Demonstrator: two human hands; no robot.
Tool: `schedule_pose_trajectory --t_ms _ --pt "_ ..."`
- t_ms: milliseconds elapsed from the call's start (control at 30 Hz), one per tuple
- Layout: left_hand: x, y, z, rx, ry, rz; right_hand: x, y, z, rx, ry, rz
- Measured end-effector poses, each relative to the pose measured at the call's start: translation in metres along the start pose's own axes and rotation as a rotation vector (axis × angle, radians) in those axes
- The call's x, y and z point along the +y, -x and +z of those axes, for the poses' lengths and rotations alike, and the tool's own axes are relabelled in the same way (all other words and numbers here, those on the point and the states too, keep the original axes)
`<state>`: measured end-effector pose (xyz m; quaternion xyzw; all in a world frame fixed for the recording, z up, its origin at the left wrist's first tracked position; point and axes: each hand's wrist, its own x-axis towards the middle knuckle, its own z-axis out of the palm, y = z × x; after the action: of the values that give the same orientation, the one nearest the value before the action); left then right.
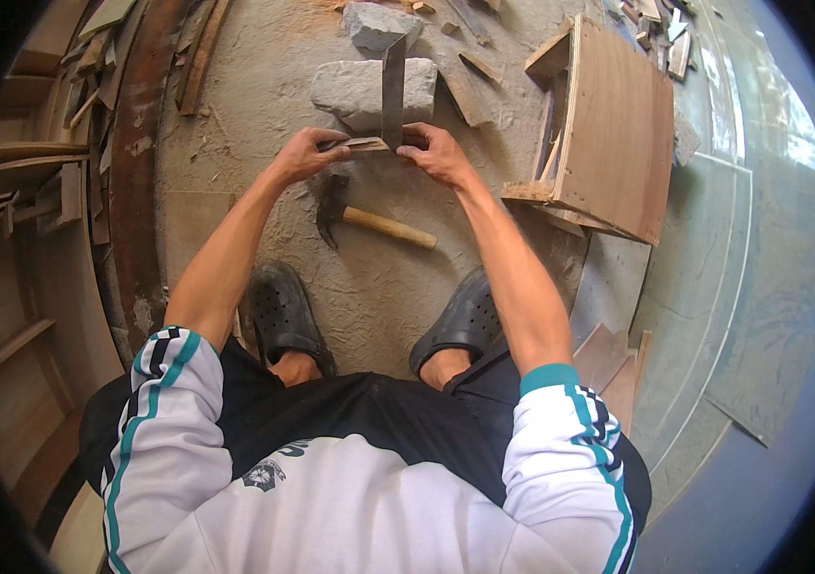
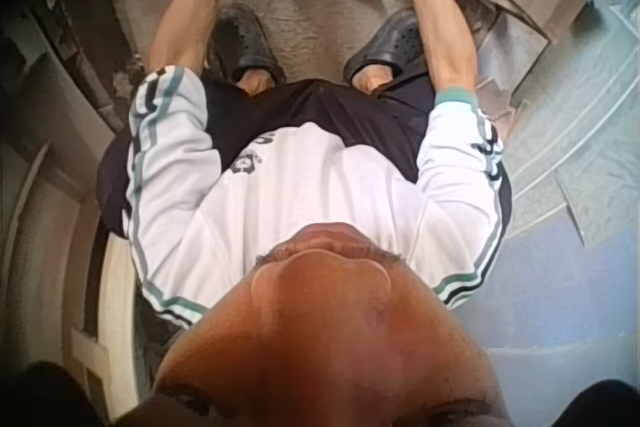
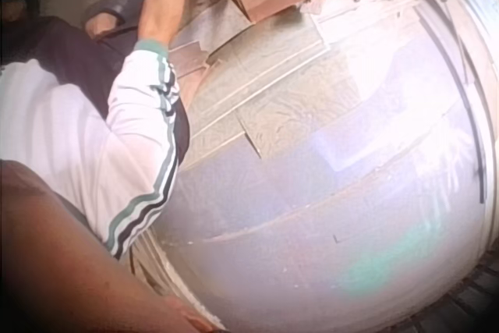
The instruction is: The person sits on the floor and assembles small wooden pieces into a frame-like structure using a hammer to tap them together. They repeatedly adjust and fit the pieces, occasionally using a stone as a support.
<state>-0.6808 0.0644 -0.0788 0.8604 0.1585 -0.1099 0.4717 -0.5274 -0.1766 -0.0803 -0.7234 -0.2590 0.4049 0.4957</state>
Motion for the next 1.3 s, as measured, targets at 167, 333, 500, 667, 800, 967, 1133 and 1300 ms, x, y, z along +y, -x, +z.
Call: schedule_pose_trajectory --t_ms 167,333,500,667,800,967,1133,1300 --pt "-0.004 -0.003 0.005 0.112 -0.059 0.004 0.017 -0.008 0.007 0.045 -0.036 -0.085" --pt "-0.006 -0.003 0.011 0.207 -0.169 0.114 0.032 -0.011 0.014 0.100 -0.014 -0.182" --pt "-0.010 0.003 0.021 0.320 -0.265 0.177 0.028 -0.004 0.016 0.144 0.149 -0.231" --pt "-0.015 0.004 0.033 0.386 -0.342 0.226 0.037 -0.004 0.020 0.211 0.207 -0.355" --pt "-0.015 0.006 0.037 0.443 -0.403 0.290 0.047 -0.006 0.019 0.230 0.285 -0.389" --pt "-0.016 0.011 0.043 0.490 -0.454 0.316 0.045 -0.004 0.021 0.242 0.367 -0.487" --pt "-0.016 0.010 0.041 0.451 -0.446 0.305 0.046 -0.005 0.022 0.238 0.385 -0.581" --pt "-0.015 0.009 0.041 0.442 -0.475 0.289 0.047 -0.008 0.023 0.249 0.386 -0.626"
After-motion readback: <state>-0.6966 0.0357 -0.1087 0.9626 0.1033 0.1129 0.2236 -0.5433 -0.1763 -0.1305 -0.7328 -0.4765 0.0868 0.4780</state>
